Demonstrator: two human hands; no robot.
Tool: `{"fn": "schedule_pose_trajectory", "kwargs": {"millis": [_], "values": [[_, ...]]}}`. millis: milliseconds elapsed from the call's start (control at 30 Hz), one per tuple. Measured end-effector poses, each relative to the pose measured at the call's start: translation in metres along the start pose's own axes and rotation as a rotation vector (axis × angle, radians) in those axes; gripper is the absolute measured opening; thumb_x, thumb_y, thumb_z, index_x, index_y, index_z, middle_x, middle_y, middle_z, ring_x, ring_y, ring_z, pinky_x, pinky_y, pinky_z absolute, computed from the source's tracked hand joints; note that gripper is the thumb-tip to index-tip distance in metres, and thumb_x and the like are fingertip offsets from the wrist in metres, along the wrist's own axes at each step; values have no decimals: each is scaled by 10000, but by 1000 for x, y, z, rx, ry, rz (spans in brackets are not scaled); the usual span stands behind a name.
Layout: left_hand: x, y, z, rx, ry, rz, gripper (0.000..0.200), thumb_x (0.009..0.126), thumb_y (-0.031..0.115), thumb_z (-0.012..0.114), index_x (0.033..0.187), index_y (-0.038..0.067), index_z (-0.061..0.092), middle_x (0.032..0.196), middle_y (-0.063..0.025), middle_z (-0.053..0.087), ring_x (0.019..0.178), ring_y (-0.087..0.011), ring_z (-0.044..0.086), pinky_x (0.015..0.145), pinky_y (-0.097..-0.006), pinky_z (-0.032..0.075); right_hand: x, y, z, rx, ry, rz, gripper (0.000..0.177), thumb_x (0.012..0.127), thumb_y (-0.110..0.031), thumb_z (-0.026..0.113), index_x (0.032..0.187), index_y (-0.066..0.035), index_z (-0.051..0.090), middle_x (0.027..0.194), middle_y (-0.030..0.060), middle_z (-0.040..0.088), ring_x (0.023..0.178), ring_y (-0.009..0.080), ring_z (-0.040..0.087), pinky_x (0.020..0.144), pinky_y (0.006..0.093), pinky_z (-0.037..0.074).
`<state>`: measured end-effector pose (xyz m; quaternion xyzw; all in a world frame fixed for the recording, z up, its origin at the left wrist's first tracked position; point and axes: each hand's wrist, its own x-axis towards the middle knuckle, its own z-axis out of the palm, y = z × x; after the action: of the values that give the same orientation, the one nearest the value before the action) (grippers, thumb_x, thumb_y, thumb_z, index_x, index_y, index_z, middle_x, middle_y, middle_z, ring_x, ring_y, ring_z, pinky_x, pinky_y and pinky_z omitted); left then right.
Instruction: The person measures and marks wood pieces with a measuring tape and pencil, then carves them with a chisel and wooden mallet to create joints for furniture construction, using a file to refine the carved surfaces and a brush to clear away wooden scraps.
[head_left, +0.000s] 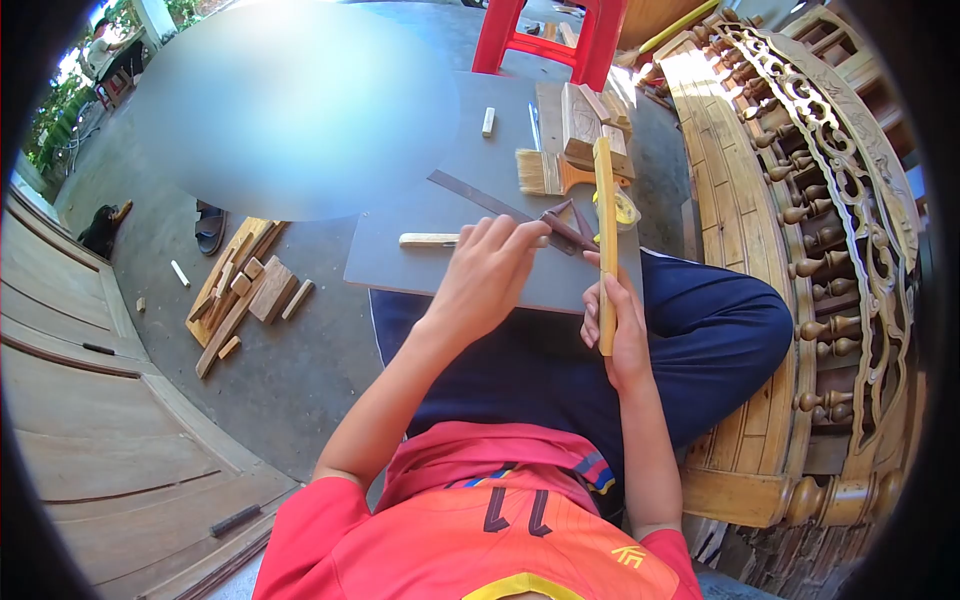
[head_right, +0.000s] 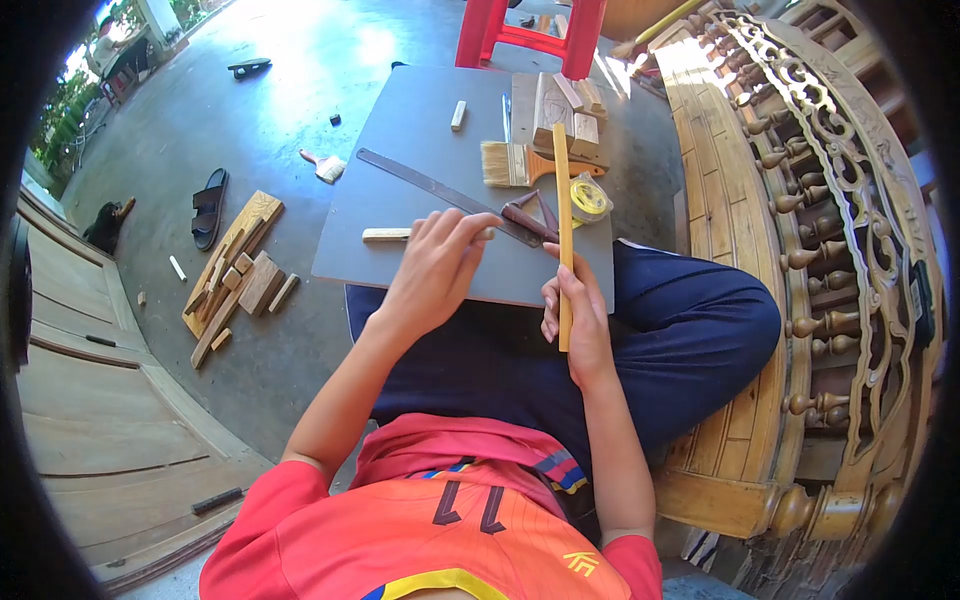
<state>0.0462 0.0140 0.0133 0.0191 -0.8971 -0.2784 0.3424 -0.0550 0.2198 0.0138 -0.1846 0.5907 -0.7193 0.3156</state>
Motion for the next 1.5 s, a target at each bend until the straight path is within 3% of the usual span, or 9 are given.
{"fn": "schedule_pose_trajectory", "kwargs": {"millis": [367, 867, 1500], "values": [[21, -1, 42, 11, 36, 78, 155, 1019, 153, 648, 1093, 41, 571, 1018, -135, 585, 997, -348, 590, 901, -459, 442, 3, 5, 0, 25, 35, 9, 466, 1175, -360, 429, 1506, -47, 528, 786, -9, 500, 538, 52, 435, 496, 222, 411], [25, -6, 55, 64, 195, 48, 123, 996, 135, 659, 1049, 41, 600, 947, -109, 626, 926, -316, 618, 843, -450, 469, 5, 8, -1, 22, 43, 20, 518, 1184, -389, 398, 1519, -10, 508, 778, 0, 493, 542, 55, 447, 491, 222, 423], [24, -14, 49, -26, 260, 5, 174, 1013, 166, 675, 975, 37, 564, 902, -134, 613, 863, -367, 619, 811, -472, 468, 3, 7, 2, -40, 44, 7, 474, 1181, -353, 413, 1504, -25, 526, 788, 5, 502, 553, 52, 452, 500, 219, 429]]}}
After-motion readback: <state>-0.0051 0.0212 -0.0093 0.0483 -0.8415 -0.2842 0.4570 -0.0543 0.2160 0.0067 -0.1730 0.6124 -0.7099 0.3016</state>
